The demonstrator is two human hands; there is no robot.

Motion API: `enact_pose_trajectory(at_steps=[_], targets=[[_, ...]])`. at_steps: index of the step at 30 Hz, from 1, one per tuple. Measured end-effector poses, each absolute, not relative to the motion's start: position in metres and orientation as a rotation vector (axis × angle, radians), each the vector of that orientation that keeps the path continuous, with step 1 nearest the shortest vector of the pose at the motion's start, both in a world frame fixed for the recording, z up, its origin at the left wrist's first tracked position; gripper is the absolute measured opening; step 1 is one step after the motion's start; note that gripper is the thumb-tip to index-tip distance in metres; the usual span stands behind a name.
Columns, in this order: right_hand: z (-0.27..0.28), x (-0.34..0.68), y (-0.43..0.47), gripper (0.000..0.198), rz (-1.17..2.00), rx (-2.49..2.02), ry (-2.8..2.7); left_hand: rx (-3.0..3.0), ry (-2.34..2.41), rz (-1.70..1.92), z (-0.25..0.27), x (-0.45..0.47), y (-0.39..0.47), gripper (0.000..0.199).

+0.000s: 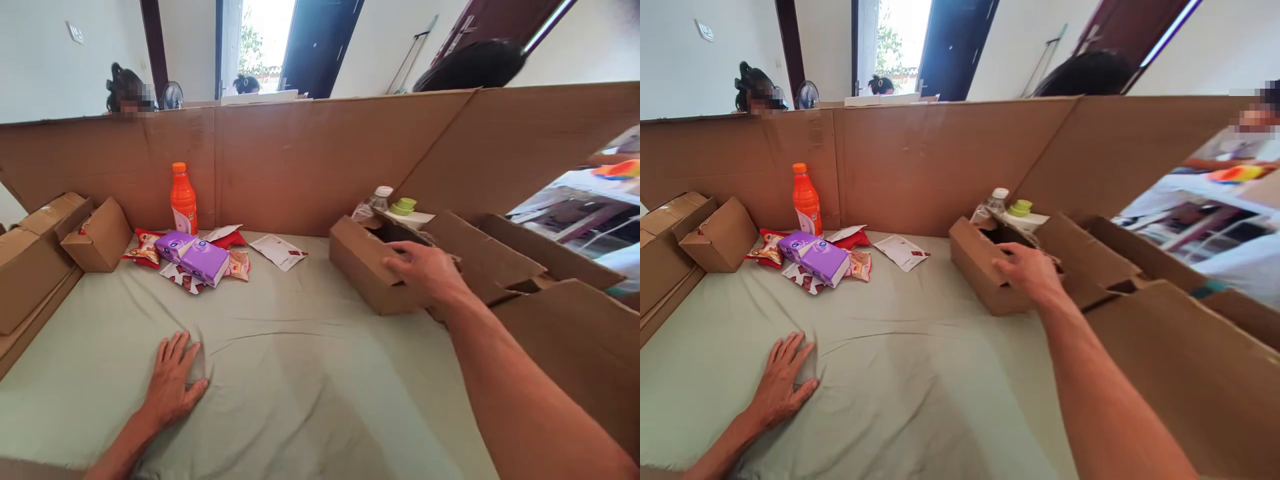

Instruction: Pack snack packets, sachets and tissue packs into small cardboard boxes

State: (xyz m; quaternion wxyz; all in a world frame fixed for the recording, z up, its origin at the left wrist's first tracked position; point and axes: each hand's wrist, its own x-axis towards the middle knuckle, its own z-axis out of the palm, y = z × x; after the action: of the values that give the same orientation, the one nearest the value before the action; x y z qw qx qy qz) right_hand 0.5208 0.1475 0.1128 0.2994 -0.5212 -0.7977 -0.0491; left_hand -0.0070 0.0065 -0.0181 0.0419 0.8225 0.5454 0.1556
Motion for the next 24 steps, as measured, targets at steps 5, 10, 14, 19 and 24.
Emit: enact_pose_trajectory(at_steps=[5, 10, 14, 19, 24], targets=[[0.127, 0.439, 0.080, 0.030, 0.105, -1.577, -2.067, 2.433, 1.687, 0.658, 0.004, -0.020, -0.001, 0.062], [0.143, 0.351, 0.002, 0.029, 0.239, -1.151, -2.390, 2.302, 1.532, 1.092, 0.063, -0.020, -0.024, 0.069], [0.141, 0.309, -0.028, 0.030, 0.348, -0.915, -2.464, 2.309, 1.233, 1.244, 0.107, -0.013, -0.048, 0.075], [0.149, 0.295, -0.026, 0.035, 0.674, -0.676, -2.505, 2.438, 1.107, 1.182, 0.129, -0.007, -0.058, 0.057], [0.168, 0.290, 0.003, 0.050, 0.991, -0.730, -2.520, 2.571, 1.038, 1.189, 0.141, -0.003, -0.042, 0.033]])
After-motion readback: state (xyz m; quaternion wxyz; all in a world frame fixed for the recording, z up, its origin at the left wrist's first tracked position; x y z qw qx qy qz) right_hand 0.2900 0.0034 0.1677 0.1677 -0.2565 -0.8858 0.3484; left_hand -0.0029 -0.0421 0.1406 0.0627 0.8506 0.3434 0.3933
